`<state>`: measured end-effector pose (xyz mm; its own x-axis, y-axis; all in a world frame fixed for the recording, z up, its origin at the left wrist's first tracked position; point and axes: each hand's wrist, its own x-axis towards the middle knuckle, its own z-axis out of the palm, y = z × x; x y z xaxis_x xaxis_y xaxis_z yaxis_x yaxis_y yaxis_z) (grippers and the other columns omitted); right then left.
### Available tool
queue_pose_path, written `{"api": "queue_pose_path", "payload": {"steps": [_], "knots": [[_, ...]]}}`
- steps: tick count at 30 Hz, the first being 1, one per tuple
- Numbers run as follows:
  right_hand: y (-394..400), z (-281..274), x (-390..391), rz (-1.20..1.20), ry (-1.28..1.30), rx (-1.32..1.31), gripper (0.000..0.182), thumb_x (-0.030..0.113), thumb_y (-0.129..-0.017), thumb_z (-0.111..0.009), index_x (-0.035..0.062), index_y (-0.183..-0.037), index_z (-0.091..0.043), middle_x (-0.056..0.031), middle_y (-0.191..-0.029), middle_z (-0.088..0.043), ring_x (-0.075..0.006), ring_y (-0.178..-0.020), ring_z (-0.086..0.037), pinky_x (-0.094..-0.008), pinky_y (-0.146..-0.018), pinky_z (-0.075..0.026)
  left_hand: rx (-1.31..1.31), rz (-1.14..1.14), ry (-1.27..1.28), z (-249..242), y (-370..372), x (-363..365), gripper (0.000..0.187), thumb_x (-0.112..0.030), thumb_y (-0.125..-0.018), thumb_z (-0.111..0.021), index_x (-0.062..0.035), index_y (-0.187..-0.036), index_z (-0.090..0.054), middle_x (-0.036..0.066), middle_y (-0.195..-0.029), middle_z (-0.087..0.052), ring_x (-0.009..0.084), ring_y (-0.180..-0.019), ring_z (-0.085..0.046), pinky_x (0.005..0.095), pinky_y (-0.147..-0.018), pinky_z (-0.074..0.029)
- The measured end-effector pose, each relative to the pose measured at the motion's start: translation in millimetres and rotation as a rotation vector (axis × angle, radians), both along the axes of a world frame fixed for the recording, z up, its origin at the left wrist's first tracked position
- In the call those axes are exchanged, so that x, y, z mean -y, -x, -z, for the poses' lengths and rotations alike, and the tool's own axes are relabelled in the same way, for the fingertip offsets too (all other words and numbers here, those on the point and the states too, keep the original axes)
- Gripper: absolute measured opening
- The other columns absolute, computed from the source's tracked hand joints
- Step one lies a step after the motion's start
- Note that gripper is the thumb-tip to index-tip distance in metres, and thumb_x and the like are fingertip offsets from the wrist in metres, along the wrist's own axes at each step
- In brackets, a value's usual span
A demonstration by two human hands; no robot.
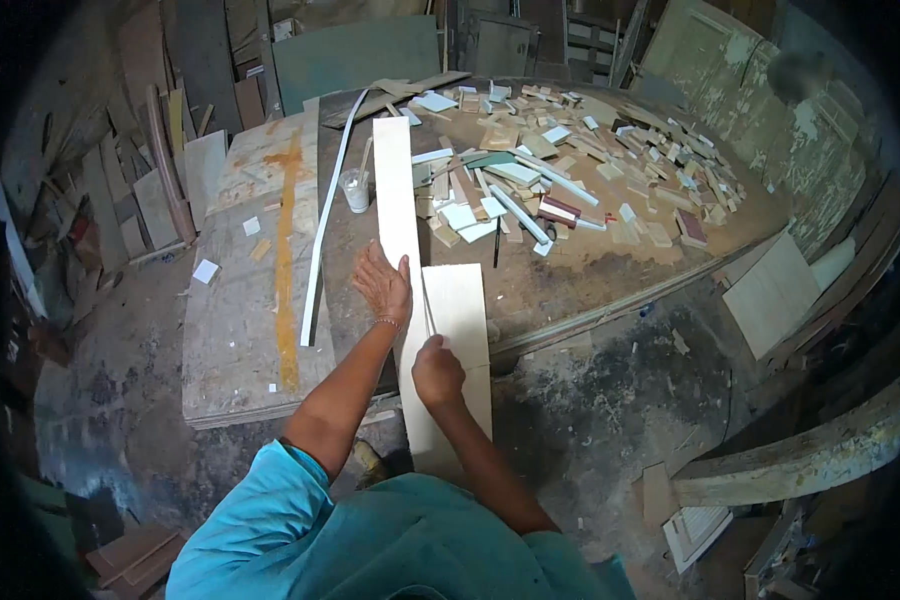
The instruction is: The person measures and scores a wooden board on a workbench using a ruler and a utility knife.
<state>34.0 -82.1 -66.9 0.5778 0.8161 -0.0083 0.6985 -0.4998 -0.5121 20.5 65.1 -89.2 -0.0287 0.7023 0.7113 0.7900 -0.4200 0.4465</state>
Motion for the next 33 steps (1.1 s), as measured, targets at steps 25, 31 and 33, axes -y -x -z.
{"api": "queue_pose_path", "payload": {"steps": [25,31,33], "knots": [[-5,-10,-18,0.011,-0.07,-0.125,0.02,0.014,-0.08,-0.041,-0.0033,-0.083,-0.05,-0.0267,-0.081,-0.058,-0.0405,-0.078,-0.058,-0.0466,-0.069,-0.046,-0.199,0.195,0.148,-2,16,22,0.036,-0.02,-0.086,-0.039,-0.019,-0.122,-0.042,0.001,-0.131,-0.035,0.0306,-0.122,-0.025,0.0549,-0.097,-0.012],[-8,-7,-11,0.014,-0.022,-0.096,0.021,0.015,-0.081,-0.04,-0.0034,-0.081,-0.051,-0.0271,-0.082,-0.058,-0.0404,-0.078,-0.058,-0.0473,-0.068,-0.046,-0.17,0.2,0.142,4,15,22,0.035,-0.019,-0.086,-0.04,-0.0186,-0.121,-0.044,0.0,-0.131,-0.035,0.0319,-0.122,-0.025,0.0541,-0.097,-0.015],[-17,-9,-40,0.022,-0.1,-0.106,0.021,0.015,-0.081,-0.039,-0.0033,-0.082,-0.051,-0.0272,-0.081,-0.058,-0.0406,-0.078,-0.057,-0.0476,-0.068,-0.046,-0.15,0.19,0.123,3,15,20,0.034,-0.018,-0.085,-0.042,-0.0189,-0.119,-0.045,0.0,-0.131,-0.036,0.0332,-0.121,-0.025,0.0539,-0.097,-0.016]]}}
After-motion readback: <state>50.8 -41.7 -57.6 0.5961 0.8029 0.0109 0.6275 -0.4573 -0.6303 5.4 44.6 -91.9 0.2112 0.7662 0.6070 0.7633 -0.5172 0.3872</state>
